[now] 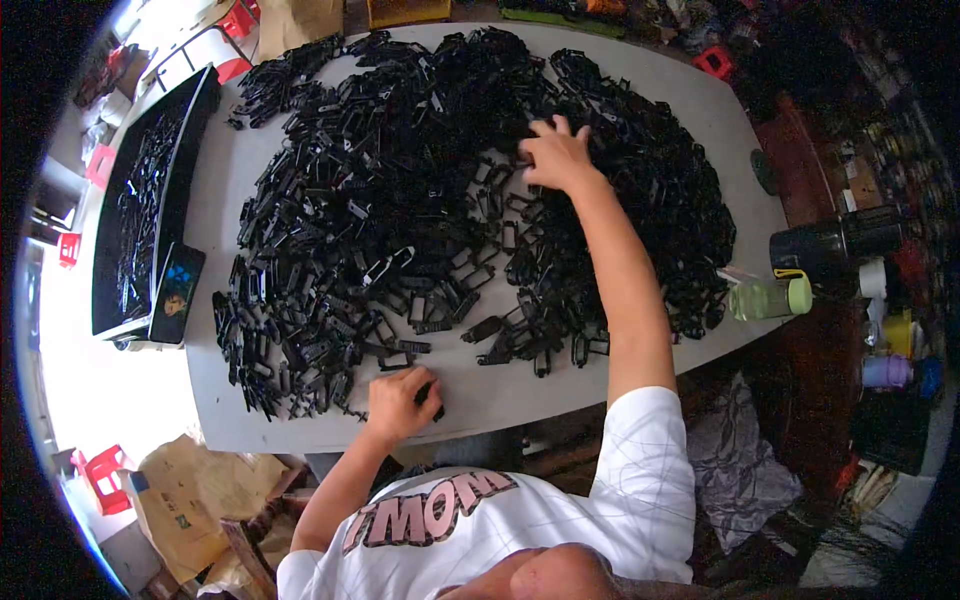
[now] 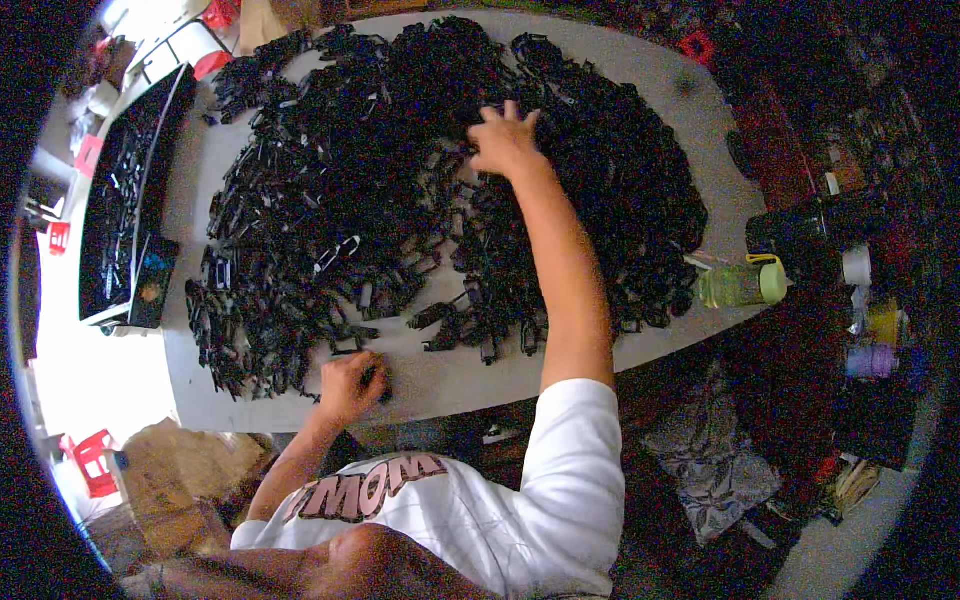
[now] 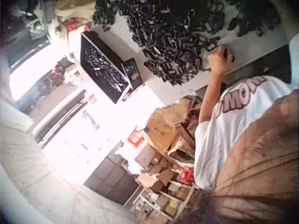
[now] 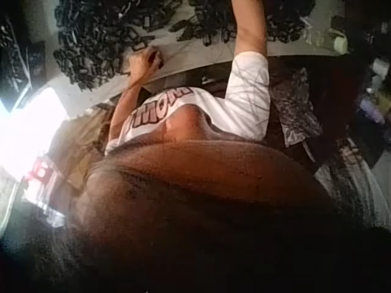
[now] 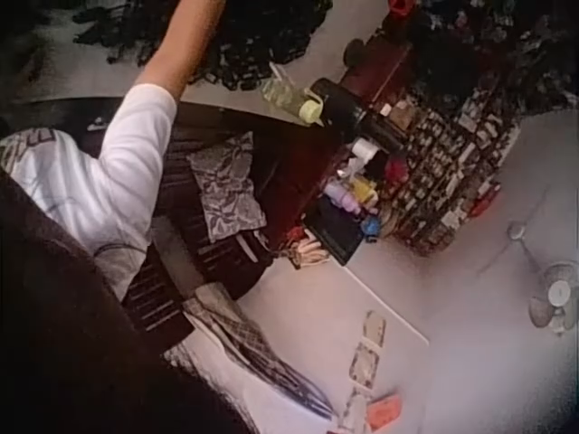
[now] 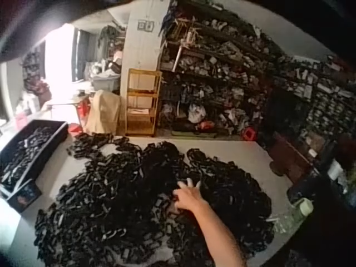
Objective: Assembling small black plastic components by hand on a workspace table.
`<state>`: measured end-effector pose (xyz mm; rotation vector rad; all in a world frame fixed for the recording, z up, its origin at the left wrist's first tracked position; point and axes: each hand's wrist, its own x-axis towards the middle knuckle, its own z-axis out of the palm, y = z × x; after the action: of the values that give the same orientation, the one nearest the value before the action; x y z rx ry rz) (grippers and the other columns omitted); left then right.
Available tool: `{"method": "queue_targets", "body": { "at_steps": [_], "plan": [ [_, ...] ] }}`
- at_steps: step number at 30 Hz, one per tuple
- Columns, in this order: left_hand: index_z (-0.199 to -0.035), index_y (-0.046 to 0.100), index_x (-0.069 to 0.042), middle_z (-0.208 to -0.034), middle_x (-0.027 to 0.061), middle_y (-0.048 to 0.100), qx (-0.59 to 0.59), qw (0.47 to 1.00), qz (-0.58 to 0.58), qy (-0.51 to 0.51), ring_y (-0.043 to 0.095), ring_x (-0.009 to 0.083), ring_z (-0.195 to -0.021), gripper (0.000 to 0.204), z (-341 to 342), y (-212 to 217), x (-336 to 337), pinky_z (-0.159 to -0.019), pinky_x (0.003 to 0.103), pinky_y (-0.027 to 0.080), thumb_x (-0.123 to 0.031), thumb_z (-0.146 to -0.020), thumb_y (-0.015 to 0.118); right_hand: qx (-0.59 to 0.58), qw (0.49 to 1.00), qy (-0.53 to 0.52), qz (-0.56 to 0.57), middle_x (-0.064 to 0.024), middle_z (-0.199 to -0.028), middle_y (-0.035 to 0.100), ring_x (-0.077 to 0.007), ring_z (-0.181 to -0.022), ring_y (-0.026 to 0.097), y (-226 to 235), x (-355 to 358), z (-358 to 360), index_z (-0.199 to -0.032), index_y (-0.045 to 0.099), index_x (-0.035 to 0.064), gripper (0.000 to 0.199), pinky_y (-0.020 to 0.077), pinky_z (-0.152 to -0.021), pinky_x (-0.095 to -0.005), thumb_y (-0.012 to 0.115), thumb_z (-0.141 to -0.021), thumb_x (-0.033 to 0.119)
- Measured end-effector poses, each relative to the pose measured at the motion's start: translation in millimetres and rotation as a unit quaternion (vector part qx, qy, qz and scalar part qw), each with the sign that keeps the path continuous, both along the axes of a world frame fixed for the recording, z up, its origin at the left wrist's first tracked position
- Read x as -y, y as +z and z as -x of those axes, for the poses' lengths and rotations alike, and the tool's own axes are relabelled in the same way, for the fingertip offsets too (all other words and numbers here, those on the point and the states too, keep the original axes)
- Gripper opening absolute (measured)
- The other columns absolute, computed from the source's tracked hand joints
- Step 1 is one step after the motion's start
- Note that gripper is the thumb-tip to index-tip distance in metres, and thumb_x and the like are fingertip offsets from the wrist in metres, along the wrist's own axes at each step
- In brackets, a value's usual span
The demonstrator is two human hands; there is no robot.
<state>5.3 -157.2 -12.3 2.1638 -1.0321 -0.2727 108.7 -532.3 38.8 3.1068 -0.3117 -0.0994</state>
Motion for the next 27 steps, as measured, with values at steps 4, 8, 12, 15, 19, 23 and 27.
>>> {"method": "queue_targets", "body": {
  "at_steps": [4,8,12,15,19,23,27],
  "plan": [
    [-0.075,0.058,-0.008,-0.067,0.0118,0.059,-0.015,1.000,-0.012,-0.010,0.057,0.0334,-0.058,0.012,1,-1,0,-0.051,0.041,0.045,-0.020,-0.073,0.062,0.119,0.988,-0.083,0.046,-0.0061,-0.113,0.051,-0.0295,-0.112,0.045,-10,62,28,-0.086,0.063,0.0171,0.016,0.0351,-0.086,-0.0578,0.061,-0.071,0.016],
    [-0.076,0.058,-0.007,-0.067,0.0141,0.058,-0.025,0.999,-0.027,-0.006,0.057,0.0348,-0.058,0.015,1,4,-1,-0.052,0.041,0.044,-0.021,-0.074,0.061,0.113,0.977,-0.180,0.022,-0.0089,-0.122,0.050,-0.0321,-0.115,0.045,24,88,55,-0.085,0.066,0.0183,0.013,0.0386,-0.088,-0.0543,0.062,-0.073,0.019],
    [-0.076,0.058,-0.007,-0.066,0.0143,0.058,-0.026,0.999,-0.033,-0.005,0.056,0.0352,-0.057,0.015,0,2,-1,-0.052,0.042,0.044,-0.021,-0.075,0.061,0.136,0.968,-0.206,0.048,-0.0110,-0.115,0.055,-0.0336,-0.107,0.050,30,100,61,-0.084,0.067,0.0131,0.013,0.0420,-0.086,-0.0508,0.061,-0.073,0.019],
    [-0.076,0.058,-0.007,-0.066,0.0144,0.058,-0.018,1.000,-0.023,-0.003,0.056,0.0356,-0.057,0.014,1,2,-1,-0.051,0.042,0.044,-0.021,-0.075,0.061,0.308,0.945,-0.087,0.065,-0.0103,-0.100,0.060,-0.0319,-0.097,0.054,19,86,35,-0.082,0.068,0.0110,0.015,0.0462,-0.082,-0.0405,0.060,-0.070,0.014],
    [-0.075,0.058,-0.008,-0.065,0.0119,0.058,-0.005,1.000,-0.017,-0.005,0.057,0.0332,-0.056,0.012,1,5,2,-0.050,0.040,0.044,-0.019,-0.073,0.062,0.321,0.936,0.055,-0.132,-0.0135,-0.096,0.061,-0.0309,-0.095,0.056,-20,39,-25,-0.094,0.066,0.0078,0.029,0.0463,-0.084,-0.0411,0.058,-0.066,0.009],
    [-0.073,0.058,-0.009,-0.062,0.0094,0.057,-0.006,1.000,-0.025,0.012,0.057,0.0306,-0.053,0.010,3,1,4,-0.048,0.038,0.044,-0.016,-0.071,0.063,0.163,0.984,-0.044,-0.063,-0.0102,-0.124,0.046,-0.0306,-0.119,0.039,-43,-24,-34,-0.119,0.051,0.0157,0.050,0.0394,-0.090,-0.0503,0.066,-0.071,0.019],
    [-0.073,0.058,-0.009,-0.061,0.0094,0.057,0.014,1.000,-0.010,0.006,0.056,0.0306,-0.052,0.010,3,2,2,-0.047,0.038,0.043,-0.016,-0.071,0.064,0.114,0.991,-0.007,-0.064,-0.0090,-0.117,0.047,-0.0286,-0.116,0.040,-31,-42,-13,-0.112,0.052,0.0110,0.043,0.0385,-0.091,-0.0458,0.067,-0.071,0.011]
  ]
}}
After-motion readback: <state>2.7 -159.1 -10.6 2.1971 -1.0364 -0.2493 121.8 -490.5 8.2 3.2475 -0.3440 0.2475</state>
